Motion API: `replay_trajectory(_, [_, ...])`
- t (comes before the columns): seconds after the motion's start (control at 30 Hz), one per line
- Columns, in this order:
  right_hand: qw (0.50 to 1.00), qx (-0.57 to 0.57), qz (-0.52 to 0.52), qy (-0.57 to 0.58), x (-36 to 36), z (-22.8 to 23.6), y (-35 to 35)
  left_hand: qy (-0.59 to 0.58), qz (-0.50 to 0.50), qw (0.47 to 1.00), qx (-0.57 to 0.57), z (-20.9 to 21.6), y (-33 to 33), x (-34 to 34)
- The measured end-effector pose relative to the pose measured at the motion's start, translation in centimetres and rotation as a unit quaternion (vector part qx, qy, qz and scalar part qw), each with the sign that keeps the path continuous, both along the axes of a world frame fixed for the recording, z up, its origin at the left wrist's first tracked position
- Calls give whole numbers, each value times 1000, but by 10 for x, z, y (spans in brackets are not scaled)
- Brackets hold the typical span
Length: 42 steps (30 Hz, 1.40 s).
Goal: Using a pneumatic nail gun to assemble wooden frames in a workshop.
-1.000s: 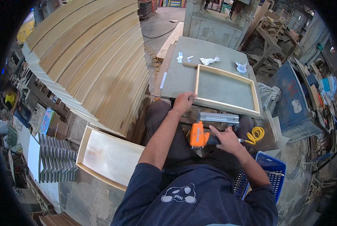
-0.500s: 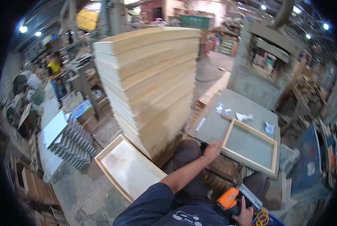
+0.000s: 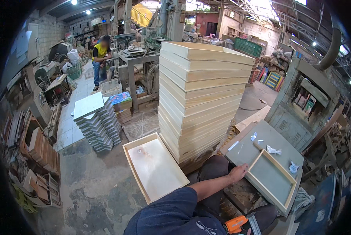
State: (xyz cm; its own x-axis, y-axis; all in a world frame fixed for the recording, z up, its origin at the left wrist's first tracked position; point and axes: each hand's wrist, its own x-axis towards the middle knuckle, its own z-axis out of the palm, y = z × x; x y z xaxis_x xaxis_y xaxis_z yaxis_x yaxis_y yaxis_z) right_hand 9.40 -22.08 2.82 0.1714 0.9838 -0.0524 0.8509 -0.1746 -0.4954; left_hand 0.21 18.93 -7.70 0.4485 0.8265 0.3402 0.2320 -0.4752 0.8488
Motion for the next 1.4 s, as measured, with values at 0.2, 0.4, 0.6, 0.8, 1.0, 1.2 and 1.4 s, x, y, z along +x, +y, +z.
replay_trajectory(0.2, [988, 43, -61, 132, 19, 26, 28, -11, 12, 1000, 11, 0, -3, 2])
replay_trajectory(0.4, [886, 160, -126, 417, 85, 13, 119, -17, 18, 1000, 13, 11, -7, 3])
replay_trajectory(0.6, [599, 141, -294, 731, 128, -47, 215, -27, 35, 998, 54, 40, 2, 27])
replay_trajectory(0.8, [563, 152, -267, 767, 104, -72, 244, -24, -43, 985, 167, 90, 46, 96])
replay_trajectory(1.0, [524, 195, -326, 762, 83, -58, 254, 107, -138, 953, 247, 97, 81, 182])
replay_trajectory(1.2, [533, 197, -359, 740, 78, -51, 259, 327, -85, 882, 328, 55, 95, 237])
replay_trajectory(1.4, [550, 184, -321, 749, 86, -53, 254, 456, -109, 859, 203, 47, 103, 260])
